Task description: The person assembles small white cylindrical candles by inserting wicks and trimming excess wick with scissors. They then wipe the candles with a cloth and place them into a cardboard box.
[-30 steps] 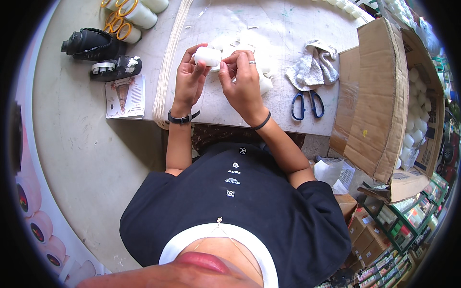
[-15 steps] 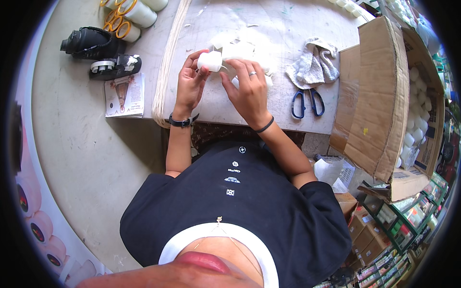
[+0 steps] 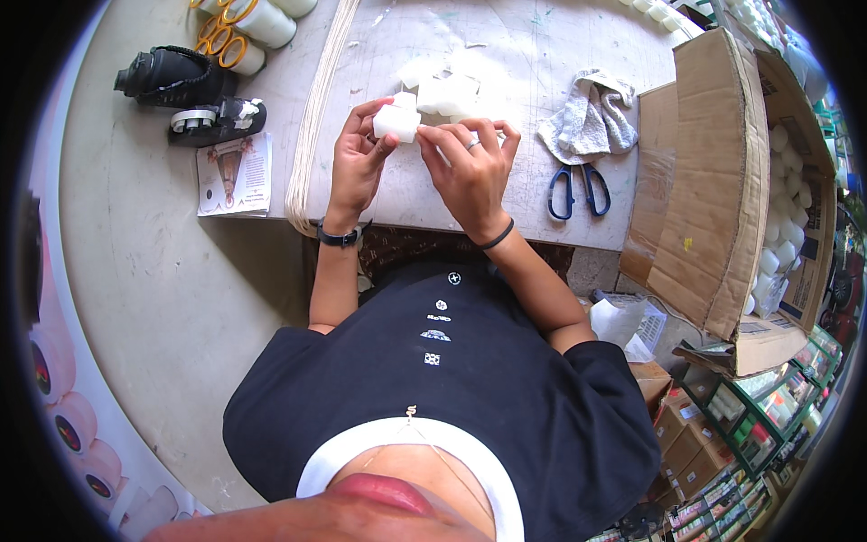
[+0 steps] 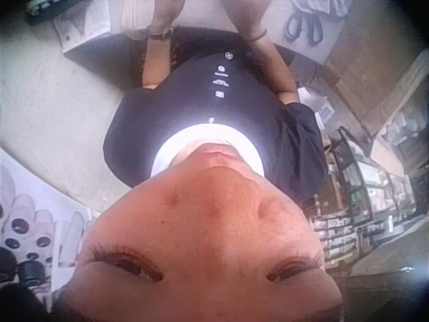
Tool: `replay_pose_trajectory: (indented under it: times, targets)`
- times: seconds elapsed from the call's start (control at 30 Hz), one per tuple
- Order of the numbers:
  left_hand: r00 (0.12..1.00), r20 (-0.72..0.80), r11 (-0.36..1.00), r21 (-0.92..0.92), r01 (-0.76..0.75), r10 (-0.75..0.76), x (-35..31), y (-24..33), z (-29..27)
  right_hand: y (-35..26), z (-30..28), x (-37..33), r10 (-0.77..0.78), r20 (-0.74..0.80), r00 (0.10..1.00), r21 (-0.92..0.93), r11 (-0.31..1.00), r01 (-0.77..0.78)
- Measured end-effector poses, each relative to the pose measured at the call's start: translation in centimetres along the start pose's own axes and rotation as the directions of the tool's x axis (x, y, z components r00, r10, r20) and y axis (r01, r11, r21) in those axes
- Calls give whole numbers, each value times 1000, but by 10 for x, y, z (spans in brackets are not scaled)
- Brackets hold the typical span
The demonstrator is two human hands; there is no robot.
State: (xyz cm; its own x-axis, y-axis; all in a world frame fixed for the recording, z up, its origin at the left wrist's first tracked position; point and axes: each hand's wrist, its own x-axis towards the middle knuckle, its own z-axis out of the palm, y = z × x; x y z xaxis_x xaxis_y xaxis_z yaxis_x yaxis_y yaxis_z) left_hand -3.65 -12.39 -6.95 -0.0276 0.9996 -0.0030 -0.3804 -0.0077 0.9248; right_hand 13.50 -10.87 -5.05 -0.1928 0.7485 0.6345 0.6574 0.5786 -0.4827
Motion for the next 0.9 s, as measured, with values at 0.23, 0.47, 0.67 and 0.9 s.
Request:
replay_pose_trajectory:
  times: [0.23,0.47,0.67,0.9]
  targets:
    - [1000,3,1000,0,-13,13,0,0,2,3,-10,-3,51,14,999,33,998,-51]
    - [1000,22,1000,31,-1,0,3,1,5,4,-7,-2,92,7,996,63,994,-92]
    - [1000,5,999,48,-25,25,5,2,2,10,-9,-6,60,4,998,49,997,-60]
    - [998,30,995,85,51,-54,1,4,5,9,-2,-7,89,48,995,38,995,-91]
